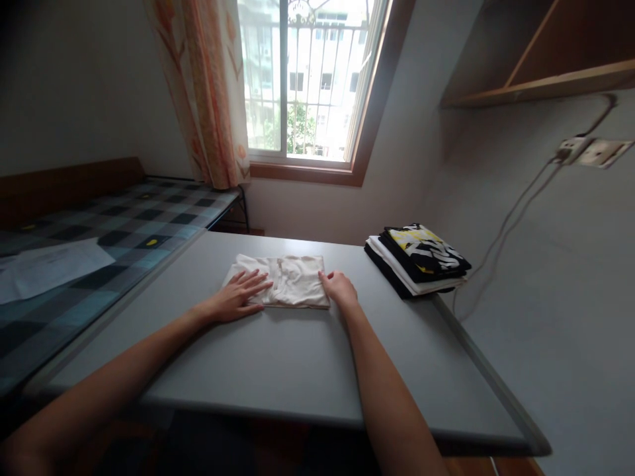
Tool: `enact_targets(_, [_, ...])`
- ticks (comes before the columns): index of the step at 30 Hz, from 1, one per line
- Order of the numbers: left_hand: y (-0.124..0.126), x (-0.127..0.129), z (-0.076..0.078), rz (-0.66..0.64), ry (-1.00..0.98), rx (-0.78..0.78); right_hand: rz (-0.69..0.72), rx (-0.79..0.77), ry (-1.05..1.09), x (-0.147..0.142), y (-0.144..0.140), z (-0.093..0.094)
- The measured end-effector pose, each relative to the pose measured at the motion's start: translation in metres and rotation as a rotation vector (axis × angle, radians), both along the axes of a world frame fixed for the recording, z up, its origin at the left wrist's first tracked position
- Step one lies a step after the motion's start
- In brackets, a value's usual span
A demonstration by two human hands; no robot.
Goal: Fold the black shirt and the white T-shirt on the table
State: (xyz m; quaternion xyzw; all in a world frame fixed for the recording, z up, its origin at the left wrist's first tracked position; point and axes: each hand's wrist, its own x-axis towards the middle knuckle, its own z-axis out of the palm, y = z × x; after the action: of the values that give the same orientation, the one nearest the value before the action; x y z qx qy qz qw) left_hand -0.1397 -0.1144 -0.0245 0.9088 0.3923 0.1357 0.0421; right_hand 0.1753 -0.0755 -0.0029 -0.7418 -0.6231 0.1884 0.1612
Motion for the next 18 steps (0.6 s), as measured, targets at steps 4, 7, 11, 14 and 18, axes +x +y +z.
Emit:
enact_targets(4, [0.001,-0.003,-0.001,-0.020,0.017,-0.018,0.026,-0.054,-0.027,-0.006,-0.002,-0.002])
enact_targets(7, [0.002,-0.004,0.001,-0.044,0.048,-0.038,0.019,-0.042,-0.068,-0.009,-0.005,-0.002])
enact_targets(11, [0.003,-0.007,0.003,-0.063,0.074,-0.050,0.012,-0.015,-0.066,-0.004,-0.004,-0.005])
enact_targets(14, [0.005,-0.010,0.003,-0.077,0.081,-0.053,0.015,-0.003,-0.055,0.001,0.000,-0.008])
enact_targets(18, [0.006,-0.011,0.003,-0.088,0.089,-0.038,0.052,0.024,-0.014,0.007,0.005,-0.012])
